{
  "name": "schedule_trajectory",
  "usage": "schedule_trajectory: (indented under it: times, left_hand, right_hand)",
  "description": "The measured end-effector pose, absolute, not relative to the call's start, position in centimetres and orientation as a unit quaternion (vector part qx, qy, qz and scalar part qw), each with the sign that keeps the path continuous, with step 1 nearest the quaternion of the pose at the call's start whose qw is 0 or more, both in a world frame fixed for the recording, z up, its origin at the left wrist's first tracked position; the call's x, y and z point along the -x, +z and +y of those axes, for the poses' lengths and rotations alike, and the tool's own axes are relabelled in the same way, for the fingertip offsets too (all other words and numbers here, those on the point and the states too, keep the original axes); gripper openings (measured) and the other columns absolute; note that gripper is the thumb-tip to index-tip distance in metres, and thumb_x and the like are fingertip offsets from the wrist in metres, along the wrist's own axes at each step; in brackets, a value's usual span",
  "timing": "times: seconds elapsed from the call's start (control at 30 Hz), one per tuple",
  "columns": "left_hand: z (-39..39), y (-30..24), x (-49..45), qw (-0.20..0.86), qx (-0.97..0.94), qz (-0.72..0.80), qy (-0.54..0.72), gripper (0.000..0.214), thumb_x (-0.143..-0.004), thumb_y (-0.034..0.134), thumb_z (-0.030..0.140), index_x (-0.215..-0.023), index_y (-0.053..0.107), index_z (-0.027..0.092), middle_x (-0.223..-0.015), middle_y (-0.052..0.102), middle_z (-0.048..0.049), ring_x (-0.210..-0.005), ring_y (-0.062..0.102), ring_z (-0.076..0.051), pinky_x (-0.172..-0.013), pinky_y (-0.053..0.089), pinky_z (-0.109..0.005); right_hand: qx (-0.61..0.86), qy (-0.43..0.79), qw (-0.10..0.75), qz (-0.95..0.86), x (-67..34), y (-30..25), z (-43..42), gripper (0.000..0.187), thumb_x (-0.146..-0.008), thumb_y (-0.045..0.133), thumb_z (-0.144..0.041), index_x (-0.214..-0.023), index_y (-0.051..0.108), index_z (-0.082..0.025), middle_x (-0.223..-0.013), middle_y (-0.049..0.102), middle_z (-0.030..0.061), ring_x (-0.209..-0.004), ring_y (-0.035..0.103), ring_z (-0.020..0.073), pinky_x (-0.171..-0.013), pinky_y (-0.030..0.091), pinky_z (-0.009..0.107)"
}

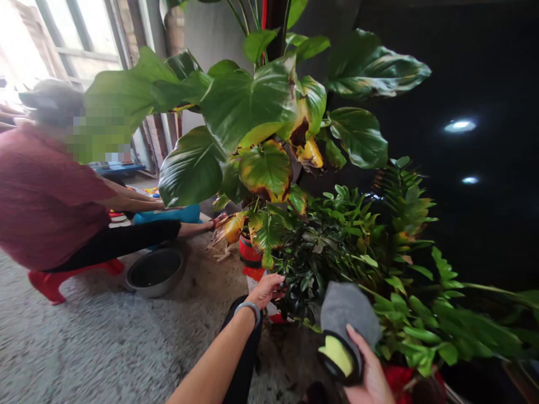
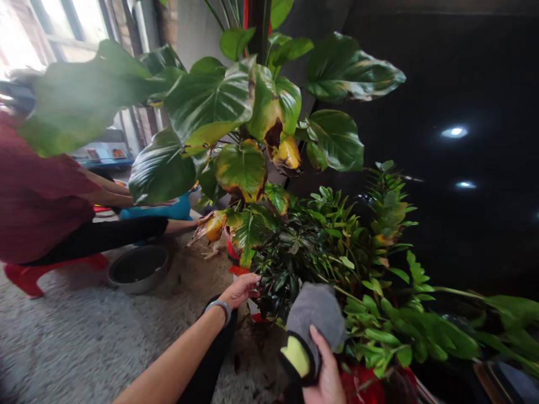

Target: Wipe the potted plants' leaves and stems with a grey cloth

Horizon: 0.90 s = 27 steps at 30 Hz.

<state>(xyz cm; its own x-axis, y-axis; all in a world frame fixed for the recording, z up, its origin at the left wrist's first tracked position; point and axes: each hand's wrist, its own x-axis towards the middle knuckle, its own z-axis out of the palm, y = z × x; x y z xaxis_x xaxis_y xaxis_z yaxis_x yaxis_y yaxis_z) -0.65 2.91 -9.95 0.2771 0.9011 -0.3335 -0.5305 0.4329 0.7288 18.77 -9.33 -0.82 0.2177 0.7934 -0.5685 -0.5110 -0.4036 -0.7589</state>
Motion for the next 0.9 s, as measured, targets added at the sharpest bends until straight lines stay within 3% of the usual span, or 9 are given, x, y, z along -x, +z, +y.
schedule_trajectory:
  times: [0.13,0.27,0.37,0.43,0.53,0.6,0.67,0.83,0.9]
  left_hand:
    - [3.3,-10.3,1.0,0.755,-0.229,0.38,0.483,0.025,-0.054,0.079,0.027,-0.063,0.057,0.016,-0.058,0.061,0.002,-0.058,0.055,-0.012,-0.059,0.038,-0.025]
    - [3.4,-10.5,1.1,0.753,-0.225,0.381,0.487,0.025,-0.055,0.078,0.027,-0.063,0.057,0.016,-0.057,0.059,0.0026,-0.058,0.054,-0.012,-0.059,0.038,-0.025]
    - [3.4,-10.5,1.0,0.749,-0.225,0.383,0.491,0.026,-0.054,0.079,0.027,-0.063,0.058,0.016,-0.057,0.059,0.0027,-0.057,0.053,-0.011,-0.059,0.038,-0.025]
    - [3.3,-10.6,1.0,0.748,-0.227,0.383,0.492,0.028,-0.052,0.08,0.027,-0.063,0.058,0.015,-0.056,0.058,0.0028,-0.057,0.053,-0.012,-0.059,0.038,-0.025]
    - [3.4,-10.8,1.2,0.746,-0.23,0.385,0.493,0.029,-0.052,0.08,0.028,-0.06,0.056,0.016,-0.052,0.053,0.0043,-0.056,0.052,-0.012,-0.06,0.038,-0.027]
    - [3.6,-10.9,1.5,0.742,-0.231,0.387,0.497,0.029,-0.053,0.08,0.028,-0.059,0.055,0.016,-0.051,0.05,0.0053,-0.054,0.049,-0.011,-0.06,0.038,-0.027]
    - [3.7,-11.1,1.6,0.739,-0.233,0.39,0.498,0.029,-0.054,0.08,0.029,-0.058,0.055,0.016,-0.051,0.049,0.0054,-0.054,0.048,-0.011,-0.06,0.038,-0.027]
    - [3.6,-10.9,1.6,0.736,-0.244,0.398,0.491,0.028,-0.051,0.08,0.03,-0.06,0.058,0.015,-0.053,0.051,0.0038,-0.057,0.049,-0.013,-0.061,0.039,-0.027]
    - [3.5,-10.9,1.6,0.731,-0.248,0.403,0.491,0.028,-0.051,0.08,0.029,-0.059,0.058,0.015,-0.053,0.051,0.0038,-0.056,0.047,-0.012,-0.062,0.039,-0.028]
  right_hand:
    - [0.536,0.659,0.499,-0.171,-18.3,-2.0,-11.1,0.027,-0.051,0.082,-0.037,-0.068,0.069,-0.019,-0.073,0.074,0.0108,-0.088,0.068,0.0384,-0.071,0.054,0.054]
    - [0.494,0.592,0.627,-0.112,-18.6,1.3,-9.4,0.031,-0.059,0.077,-0.04,-0.085,0.071,-0.024,-0.085,0.075,0.0076,-0.096,0.066,0.0343,-0.078,0.053,0.054]
    - [0.472,0.546,0.686,-0.088,-17.9,3.5,-6.9,0.031,-0.056,0.077,-0.038,-0.084,0.07,-0.028,-0.083,0.076,0.0019,-0.095,0.067,0.0295,-0.081,0.053,0.05]
    - [0.479,0.564,0.665,-0.099,-17.0,3.5,-6.2,0.028,-0.052,0.078,-0.036,-0.077,0.069,-0.026,-0.074,0.075,0.0018,-0.092,0.068,0.0301,-0.081,0.053,0.05]
    - [0.509,0.641,0.566,-0.103,-15.1,1.7,-7.5,0.028,-0.047,0.079,-0.039,-0.067,0.067,-0.023,-0.064,0.072,0.0054,-0.091,0.068,0.0351,-0.075,0.054,0.052]
    - [0.515,0.687,0.504,-0.097,-14.2,0.7,-9.0,0.034,-0.044,0.08,-0.043,-0.067,0.068,-0.021,-0.07,0.074,0.0098,-0.093,0.066,0.0382,-0.072,0.055,0.053]
    - [0.51,0.698,0.493,-0.097,-13.9,0.6,-10.1,0.038,-0.043,0.08,-0.047,-0.068,0.069,-0.02,-0.08,0.074,0.013,-0.095,0.065,0.0394,-0.073,0.055,0.053]
    - [0.483,0.568,0.646,-0.165,-14.5,2.4,-8.1,0.036,-0.055,0.076,-0.04,-0.087,0.07,-0.025,-0.087,0.075,0.0034,-0.102,0.064,0.0299,-0.083,0.054,0.045]
    - [0.476,0.566,0.654,-0.158,-14.3,2.3,-6.8,0.036,-0.054,0.076,-0.037,-0.088,0.07,-0.025,-0.084,0.075,0.0017,-0.1,0.065,0.0285,-0.083,0.053,0.044]
